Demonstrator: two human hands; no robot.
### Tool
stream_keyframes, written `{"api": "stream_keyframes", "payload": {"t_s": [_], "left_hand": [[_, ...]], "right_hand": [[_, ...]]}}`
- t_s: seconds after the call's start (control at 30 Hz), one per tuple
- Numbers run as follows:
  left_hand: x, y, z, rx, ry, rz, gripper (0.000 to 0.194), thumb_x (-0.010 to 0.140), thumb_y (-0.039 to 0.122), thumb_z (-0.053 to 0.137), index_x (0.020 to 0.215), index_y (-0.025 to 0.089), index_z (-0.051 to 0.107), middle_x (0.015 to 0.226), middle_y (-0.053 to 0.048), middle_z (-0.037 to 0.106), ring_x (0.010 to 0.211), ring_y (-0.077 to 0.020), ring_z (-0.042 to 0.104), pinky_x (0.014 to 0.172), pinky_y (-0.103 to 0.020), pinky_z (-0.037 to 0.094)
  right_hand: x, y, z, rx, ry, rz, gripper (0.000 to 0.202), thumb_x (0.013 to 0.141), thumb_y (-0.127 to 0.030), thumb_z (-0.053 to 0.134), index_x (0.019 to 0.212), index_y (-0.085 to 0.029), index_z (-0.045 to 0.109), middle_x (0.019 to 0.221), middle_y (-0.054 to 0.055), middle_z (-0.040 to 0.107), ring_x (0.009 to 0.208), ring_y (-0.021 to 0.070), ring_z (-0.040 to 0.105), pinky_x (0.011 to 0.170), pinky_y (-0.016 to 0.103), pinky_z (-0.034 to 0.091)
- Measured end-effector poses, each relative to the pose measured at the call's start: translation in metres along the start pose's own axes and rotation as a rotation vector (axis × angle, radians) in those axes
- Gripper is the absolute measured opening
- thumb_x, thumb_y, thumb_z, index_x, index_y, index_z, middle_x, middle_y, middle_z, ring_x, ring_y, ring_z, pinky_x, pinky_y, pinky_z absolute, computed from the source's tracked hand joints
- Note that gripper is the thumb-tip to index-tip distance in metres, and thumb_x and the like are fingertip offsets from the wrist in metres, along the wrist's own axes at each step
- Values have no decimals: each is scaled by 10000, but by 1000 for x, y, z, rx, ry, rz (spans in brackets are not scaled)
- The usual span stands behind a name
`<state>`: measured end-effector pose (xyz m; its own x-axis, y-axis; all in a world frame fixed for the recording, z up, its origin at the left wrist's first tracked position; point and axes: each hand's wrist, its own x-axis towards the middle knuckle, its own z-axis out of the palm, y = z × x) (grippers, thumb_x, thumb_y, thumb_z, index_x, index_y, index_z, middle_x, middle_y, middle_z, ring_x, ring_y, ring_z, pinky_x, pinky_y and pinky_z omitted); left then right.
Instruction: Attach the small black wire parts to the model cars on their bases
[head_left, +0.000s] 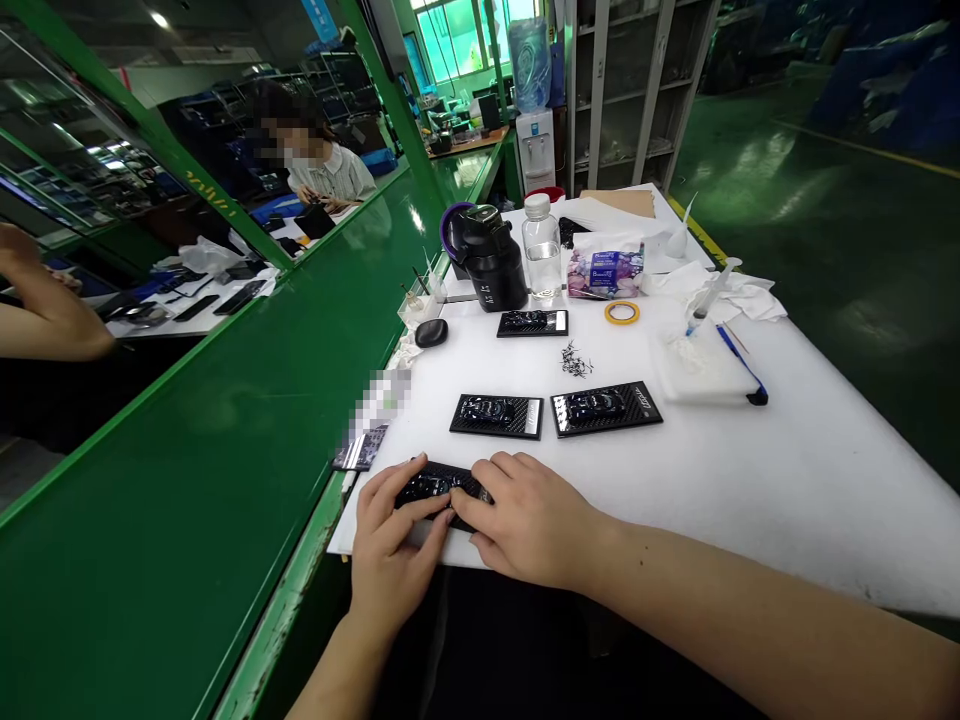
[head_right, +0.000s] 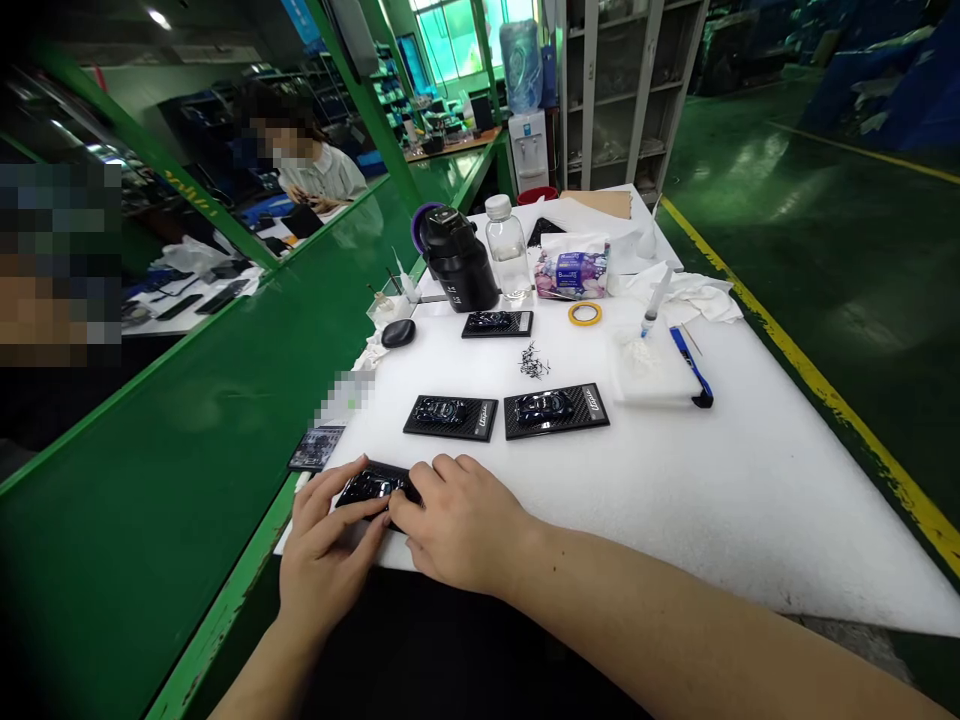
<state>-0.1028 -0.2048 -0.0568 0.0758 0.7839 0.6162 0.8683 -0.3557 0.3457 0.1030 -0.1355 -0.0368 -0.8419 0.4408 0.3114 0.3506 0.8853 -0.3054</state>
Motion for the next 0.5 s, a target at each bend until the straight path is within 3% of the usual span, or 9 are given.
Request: {"api": "stream_keyframes", "payload": {"t_s": [0.17, 0.33, 0.43, 0.5], "left_hand": [[4, -3, -8, -293, -11, -394, 195, 890, 308, 669, 1078, 255, 661, 1417, -79, 519, 1331, -301, 479, 1100, -500, 403], [21, -15, -16, -523, -102, -650, 304, 853, 398, 684, 1096, 217, 657, 1406, -109, 562, 1349, -328, 480, 1104, -471, 417], [29, -21, -20, -543, -204, -740, 362, 854, 407, 662, 1157, 209, 645, 1401, -127, 578, 1316, -347, 516, 1068, -501, 448], [32, -21, -23, -486, -288, -695, 380, 866, 391, 640, 1208, 225, 625, 1416, -119, 566, 1324, -342, 510, 1085, -523, 431]], "right_hand": [[-1, 0, 0, -4, -4, 3, 381, 941, -307, 587, 1292, -162, 552, 1095, 100, 540, 955, 268, 472, 792, 388, 404], [-2, 0, 1, -26, -15, -19, 424, 945, -320, 591, 1325, -143, 531, 1139, 117, 536, 969, 279, 473, 802, 397, 413], [-2, 1, 0, -25, -23, -22, 433, 944, -315, 590, 1333, -137, 524, 1148, 123, 537, 973, 283, 475, 805, 401, 419], [-1, 1, -1, -25, -27, -23, 435, 943, -312, 593, 1333, -134, 524, 1142, 123, 540, 967, 282, 478, 799, 400, 423]]}}
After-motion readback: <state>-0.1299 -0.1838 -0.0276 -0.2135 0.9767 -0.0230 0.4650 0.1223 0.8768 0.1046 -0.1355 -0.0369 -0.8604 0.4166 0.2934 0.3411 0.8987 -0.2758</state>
